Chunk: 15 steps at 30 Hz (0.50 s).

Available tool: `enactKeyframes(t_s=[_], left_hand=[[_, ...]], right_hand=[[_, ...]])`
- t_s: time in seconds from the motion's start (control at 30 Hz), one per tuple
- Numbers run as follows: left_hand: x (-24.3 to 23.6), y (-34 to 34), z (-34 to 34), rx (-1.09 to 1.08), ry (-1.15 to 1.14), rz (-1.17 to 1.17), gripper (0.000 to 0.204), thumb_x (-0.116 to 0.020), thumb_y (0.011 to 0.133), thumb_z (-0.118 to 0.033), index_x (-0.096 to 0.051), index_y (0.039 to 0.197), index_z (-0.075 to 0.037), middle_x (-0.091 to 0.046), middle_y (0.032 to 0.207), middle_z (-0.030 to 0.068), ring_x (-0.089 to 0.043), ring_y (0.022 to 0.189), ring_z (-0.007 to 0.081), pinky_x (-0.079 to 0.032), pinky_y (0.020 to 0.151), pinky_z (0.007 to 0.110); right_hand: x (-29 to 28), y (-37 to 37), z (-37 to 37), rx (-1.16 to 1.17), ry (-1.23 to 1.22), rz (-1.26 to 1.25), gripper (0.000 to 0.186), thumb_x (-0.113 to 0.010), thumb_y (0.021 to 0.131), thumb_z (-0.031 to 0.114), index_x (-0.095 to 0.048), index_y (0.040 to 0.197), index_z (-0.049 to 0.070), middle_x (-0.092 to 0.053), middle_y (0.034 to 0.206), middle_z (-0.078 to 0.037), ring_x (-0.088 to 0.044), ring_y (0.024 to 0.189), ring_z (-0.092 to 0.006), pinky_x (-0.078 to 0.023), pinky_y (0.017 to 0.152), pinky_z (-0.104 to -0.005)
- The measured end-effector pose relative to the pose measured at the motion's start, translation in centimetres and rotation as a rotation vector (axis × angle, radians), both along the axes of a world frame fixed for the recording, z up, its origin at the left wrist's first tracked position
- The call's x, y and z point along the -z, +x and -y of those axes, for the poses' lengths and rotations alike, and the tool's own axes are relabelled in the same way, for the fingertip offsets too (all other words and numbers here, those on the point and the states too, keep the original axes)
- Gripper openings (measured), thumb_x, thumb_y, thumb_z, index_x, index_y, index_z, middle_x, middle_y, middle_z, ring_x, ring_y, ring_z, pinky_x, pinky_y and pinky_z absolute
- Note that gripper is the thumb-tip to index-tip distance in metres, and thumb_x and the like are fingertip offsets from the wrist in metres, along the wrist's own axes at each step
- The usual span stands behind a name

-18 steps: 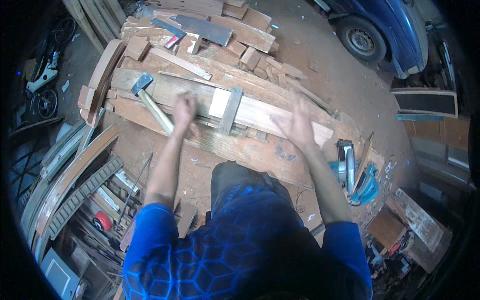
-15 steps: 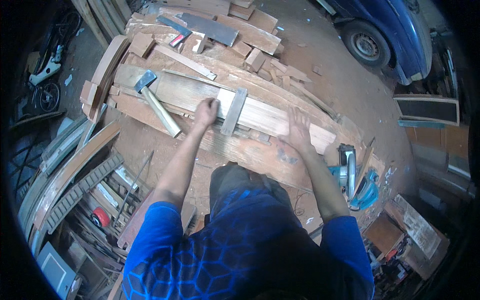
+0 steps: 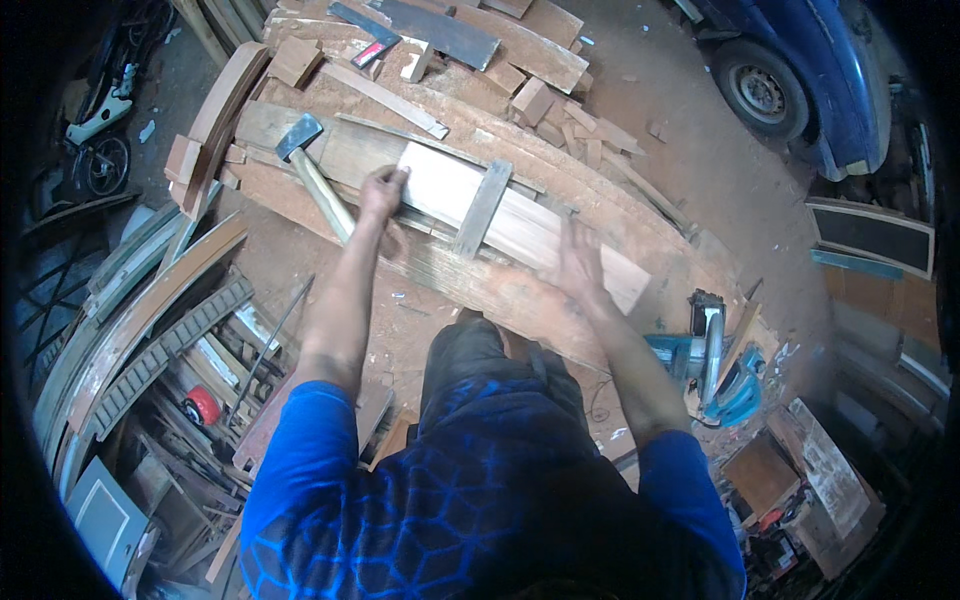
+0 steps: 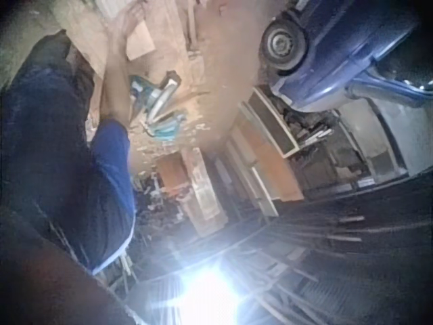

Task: The person uses a circular saw to cut a long wooden plank into smaller rectangular pieces. They position the wood on a workbench, align a guide, and make several cuts, then inspect the resulting pieces.

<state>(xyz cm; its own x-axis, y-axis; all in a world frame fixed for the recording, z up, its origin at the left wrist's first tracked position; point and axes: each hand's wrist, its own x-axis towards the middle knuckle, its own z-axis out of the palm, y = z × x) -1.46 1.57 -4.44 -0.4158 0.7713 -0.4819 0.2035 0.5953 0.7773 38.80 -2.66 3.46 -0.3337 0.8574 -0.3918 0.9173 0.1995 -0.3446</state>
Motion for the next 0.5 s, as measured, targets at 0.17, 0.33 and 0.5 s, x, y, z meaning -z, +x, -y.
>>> enactKeyframes(t_s=[0.17, 0.33, 0.5], left_hand=[[0.5, -6.6, -1.2, -0.034, -0.004, -0.087, 0.038, -0.072, 0.096, -0.033, -0.075, 0.117, -0.002, -0.078, 0.103, 0.0115, -0.072, 0.092, 0.0184, -0.054, 0.086, 0.031], [2.0, -6.6, -1.0, -0.027, -0.027, -0.127, 0.034, -0.072, 0.095, -0.036, -0.078, 0.114, -0.009, -0.079, 0.102, 0.0095, -0.073, 0.092, 0.0195, -0.054, 0.087, 0.033], [2.7, -8.5, -1.4, -0.117, 0.021, -0.238, 0.033, -0.072, 0.094, -0.035, -0.077, 0.111, -0.007, -0.078, 0.105, 0.0124, -0.074, 0.096, 0.0226, -0.054, 0.09, 0.034]], right_hand=[[-1.0, -5.6, -0.4, 0.051, 0.14, -0.026, 0.113, -0.089, 0.071, 0.041, -0.03, 0.156, -0.002, -0.033, 0.157, -0.033, -0.03, 0.147, -0.0469, -0.02, 0.124, -0.0537], [2.4, 6.4, 3.7, 0.519, 0.175, -0.03, 0.101, -0.084, 0.079, 0.038, -0.033, 0.156, -0.002, -0.038, 0.153, -0.036, -0.039, 0.144, -0.0422, -0.033, 0.119, -0.0485], [1.6, 6.2, 4.3, 0.946, -0.134, -0.325, 0.087, -0.074, 0.091, 0.027, -0.028, 0.156, -0.006, -0.048, 0.147, -0.032, -0.051, 0.135, -0.0392, -0.042, 0.114, -0.042]])
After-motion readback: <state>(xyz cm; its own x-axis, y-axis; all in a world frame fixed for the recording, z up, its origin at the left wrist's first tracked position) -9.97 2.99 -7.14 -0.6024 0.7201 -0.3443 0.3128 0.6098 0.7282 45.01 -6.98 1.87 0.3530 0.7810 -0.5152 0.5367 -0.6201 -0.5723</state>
